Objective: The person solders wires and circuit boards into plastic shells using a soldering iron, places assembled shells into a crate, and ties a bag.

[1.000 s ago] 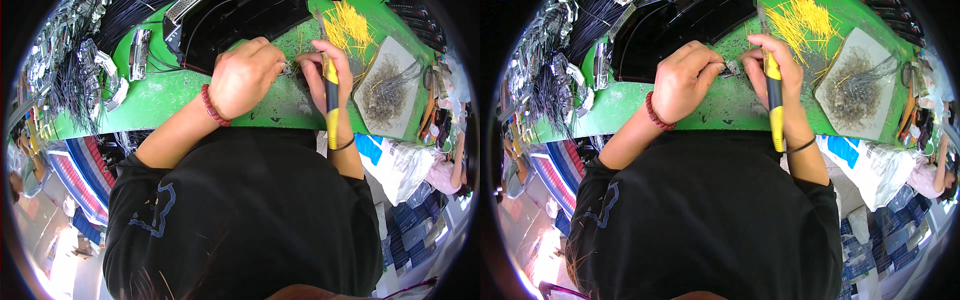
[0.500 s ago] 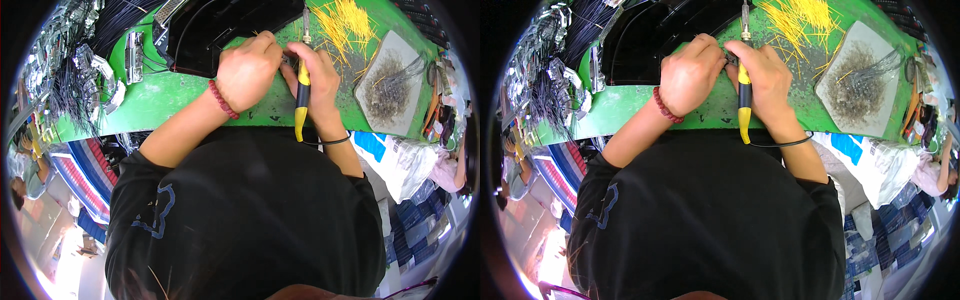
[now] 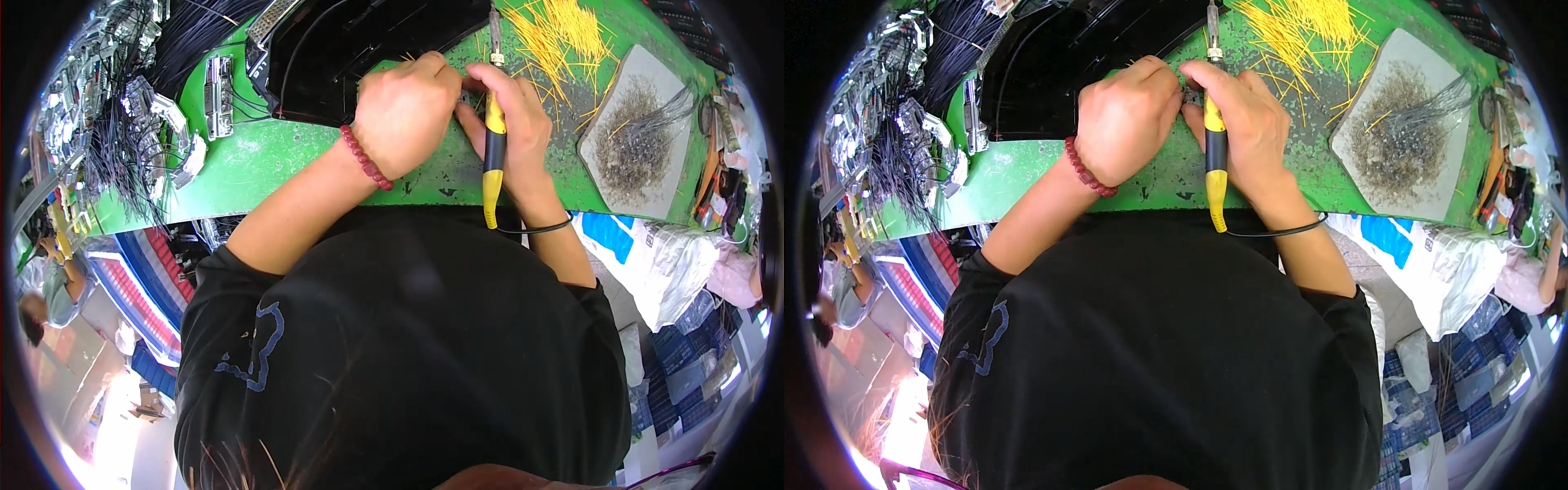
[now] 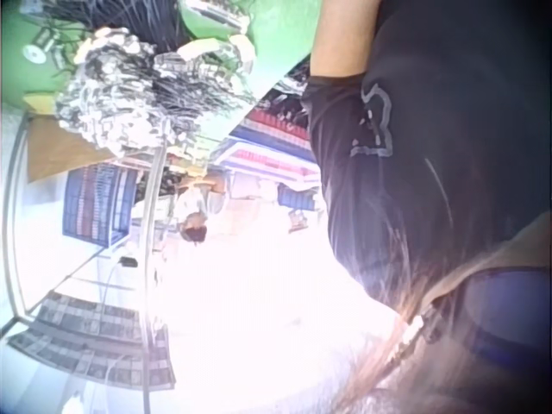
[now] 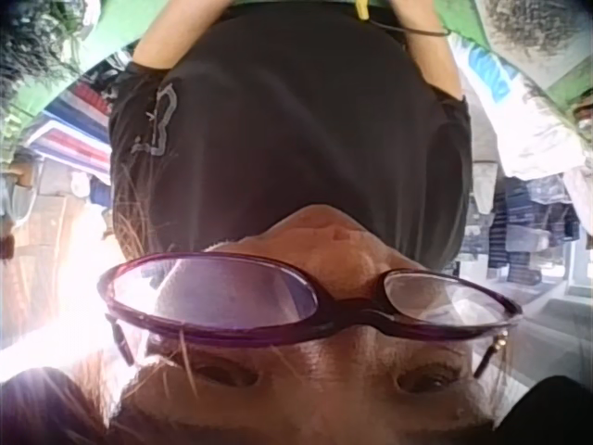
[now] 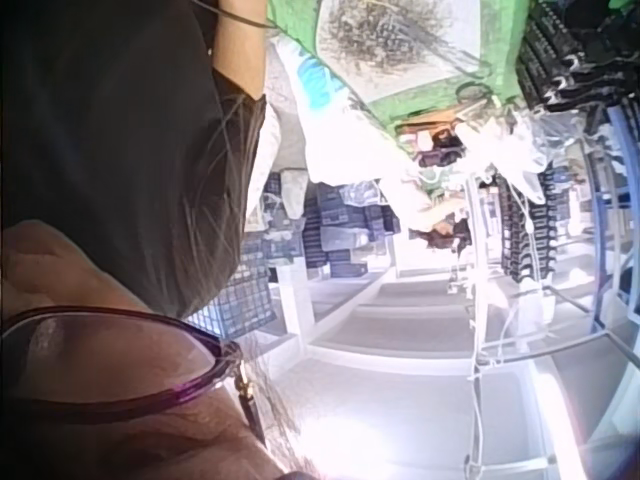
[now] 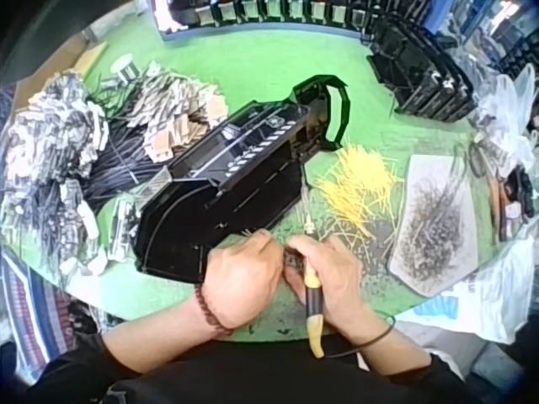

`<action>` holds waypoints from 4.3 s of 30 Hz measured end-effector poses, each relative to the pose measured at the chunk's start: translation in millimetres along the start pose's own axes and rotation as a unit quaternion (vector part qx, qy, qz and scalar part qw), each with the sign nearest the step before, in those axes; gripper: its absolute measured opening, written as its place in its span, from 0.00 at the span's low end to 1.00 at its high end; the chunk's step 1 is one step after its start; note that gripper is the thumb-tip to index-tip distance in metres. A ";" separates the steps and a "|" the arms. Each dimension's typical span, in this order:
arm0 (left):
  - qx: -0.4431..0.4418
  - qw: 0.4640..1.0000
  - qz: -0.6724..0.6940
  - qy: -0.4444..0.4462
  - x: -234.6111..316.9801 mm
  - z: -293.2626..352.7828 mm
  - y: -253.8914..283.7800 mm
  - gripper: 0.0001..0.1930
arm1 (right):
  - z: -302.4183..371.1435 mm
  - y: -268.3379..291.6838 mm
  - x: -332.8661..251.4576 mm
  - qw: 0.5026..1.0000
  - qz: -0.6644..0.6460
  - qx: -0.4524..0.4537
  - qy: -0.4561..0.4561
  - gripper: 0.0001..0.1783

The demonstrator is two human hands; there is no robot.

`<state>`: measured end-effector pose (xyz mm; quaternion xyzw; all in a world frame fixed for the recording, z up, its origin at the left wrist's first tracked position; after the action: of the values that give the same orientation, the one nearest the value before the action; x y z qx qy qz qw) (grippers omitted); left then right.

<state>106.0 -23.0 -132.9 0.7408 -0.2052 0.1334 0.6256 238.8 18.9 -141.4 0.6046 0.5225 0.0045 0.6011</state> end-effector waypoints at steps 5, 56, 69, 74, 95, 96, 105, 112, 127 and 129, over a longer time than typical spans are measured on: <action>-0.020 0.999 -0.033 0.006 1.5 -2.8 -0.4 0.04 | 9.1 17.0 14.4 0.967 -0.229 0.060 -0.090 0.18; -0.039 0.999 -0.022 -0.007 7.4 -10.9 4.8 0.05 | 125.7 148.6 133.2 0.835 -0.268 0.411 -0.246 0.05; -0.028 1.000 -0.006 -0.009 0.7 -7.5 -0.1 0.03 | 61.0 47.0 34.9 0.915 -0.335 0.201 -0.099 0.08; -0.022 0.999 -0.030 -0.021 0.8 -6.6 -0.5 0.05 | 47.4 17.1 32.8 0.894 -0.390 0.173 -0.137 0.09; -0.016 0.999 -0.007 -0.031 -0.1 -8.1 0.6 0.06 | 47.8 21.3 34.3 0.895 -0.388 0.183 -0.123 0.10; -0.014 0.999 -0.006 -0.032 -0.2 -8.1 0.4 0.06 | 47.8 21.5 33.8 0.895 -0.387 0.186 -0.120 0.09; -0.022 0.999 -0.009 -0.025 0.1 -8.0 0.5 0.06 | 48.7 23.4 33.7 0.889 -0.399 0.178 -0.138 0.09; -0.019 0.999 -0.011 -0.028 0.4 -7.9 0.4 0.05 | 45.1 23.2 30.8 0.889 -0.401 0.167 -0.148 0.08; -0.049 0.999 -0.013 -0.015 0.1 -8.8 -0.1 0.05 | 48.3 19.2 34.3 0.895 -0.394 0.142 -0.151 0.07; -0.063 0.998 -0.008 -0.005 -0.3 -9.4 0.1 0.05 | 47.2 19.3 32.6 0.898 -0.389 0.137 -0.156 0.07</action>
<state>106.2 -13.7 -131.1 0.7023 -0.2109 0.1114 0.6708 295.6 10.8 -160.6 0.4220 0.6115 -0.3954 0.5400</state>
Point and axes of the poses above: each hand's wrist, its own z-axis away from the middle knuckle, its own y-axis out of the back of the hand, x = y × z, the point moved 4 cm from there along -z, towards the middle knuckle, and after that the axes turned 5 degrees about -x, right-handed, at the moved point
